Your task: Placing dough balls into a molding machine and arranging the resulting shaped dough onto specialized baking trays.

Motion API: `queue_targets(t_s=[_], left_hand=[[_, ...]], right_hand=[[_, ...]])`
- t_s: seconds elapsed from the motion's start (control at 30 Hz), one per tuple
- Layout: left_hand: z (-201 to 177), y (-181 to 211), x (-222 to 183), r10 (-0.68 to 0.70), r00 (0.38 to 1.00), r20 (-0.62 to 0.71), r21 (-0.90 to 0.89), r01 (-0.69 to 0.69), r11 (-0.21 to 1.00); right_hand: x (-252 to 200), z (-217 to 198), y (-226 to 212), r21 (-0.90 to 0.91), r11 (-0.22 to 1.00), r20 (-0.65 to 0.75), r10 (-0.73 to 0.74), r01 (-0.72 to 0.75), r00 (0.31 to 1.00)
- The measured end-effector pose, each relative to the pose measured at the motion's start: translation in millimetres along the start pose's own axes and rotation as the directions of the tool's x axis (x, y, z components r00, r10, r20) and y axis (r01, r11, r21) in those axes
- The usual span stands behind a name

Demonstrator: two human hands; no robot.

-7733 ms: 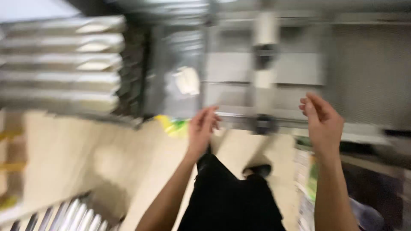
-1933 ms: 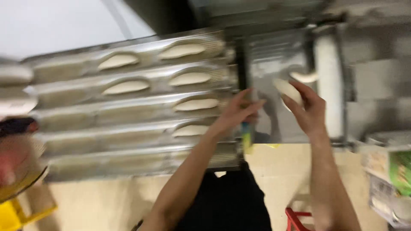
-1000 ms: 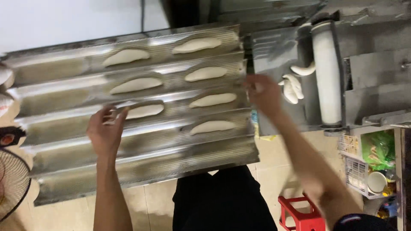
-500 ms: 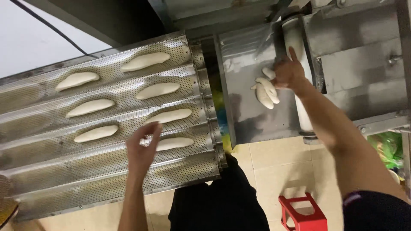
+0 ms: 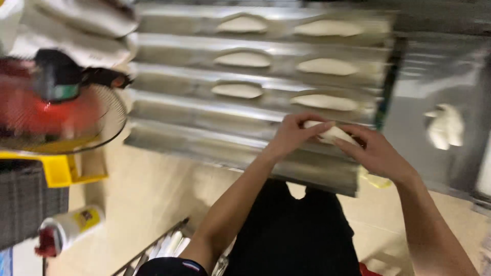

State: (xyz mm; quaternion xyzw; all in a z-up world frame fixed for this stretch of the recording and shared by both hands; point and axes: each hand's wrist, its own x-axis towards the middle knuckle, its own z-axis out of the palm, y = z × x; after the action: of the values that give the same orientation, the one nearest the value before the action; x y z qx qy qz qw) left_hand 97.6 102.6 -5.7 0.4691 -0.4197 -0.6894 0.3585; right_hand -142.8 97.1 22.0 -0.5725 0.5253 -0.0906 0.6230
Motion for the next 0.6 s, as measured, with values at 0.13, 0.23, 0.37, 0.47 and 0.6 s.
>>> queue_targets(t_s=[0.13,0.23,0.37,0.47,0.6], left_hand=[[-118.9,-30.6,-51.6,-0.025,0.994,-0.107,0.065,0.032,0.997],[-192.9,-18.8,-78.2,-0.002,0.969,-0.248,0.155,0.042,0.987],[-243.7,-13.8,-91.5,0.046,0.930,-0.366,0.411,0.117,0.904],[-240.2,-24.7,-80.1,0.354,0.854,-0.381,0.715,0.030,0.698],[-228.4,-20.1,-86.6,0.571,0.724,-0.387,0.795,-0.051,0.604]], right_hand=[[36.9,90.8,-45.4,-0.310,0.912,-0.089,-0.309,0.268,0.947],[73.7,150.5,-88.0,-0.489,0.785,-0.117,-0.491,0.381,0.863],[106.1,190.1,-83.9,-0.547,0.766,-0.155,-0.489,0.338,0.858],[89.1,162.3,-67.9,-0.649,0.676,-0.268,-0.633,0.349,0.726],[39.3,63.6,-11.8,-0.317,0.946,-0.684,-0.282,0.075,0.672]])
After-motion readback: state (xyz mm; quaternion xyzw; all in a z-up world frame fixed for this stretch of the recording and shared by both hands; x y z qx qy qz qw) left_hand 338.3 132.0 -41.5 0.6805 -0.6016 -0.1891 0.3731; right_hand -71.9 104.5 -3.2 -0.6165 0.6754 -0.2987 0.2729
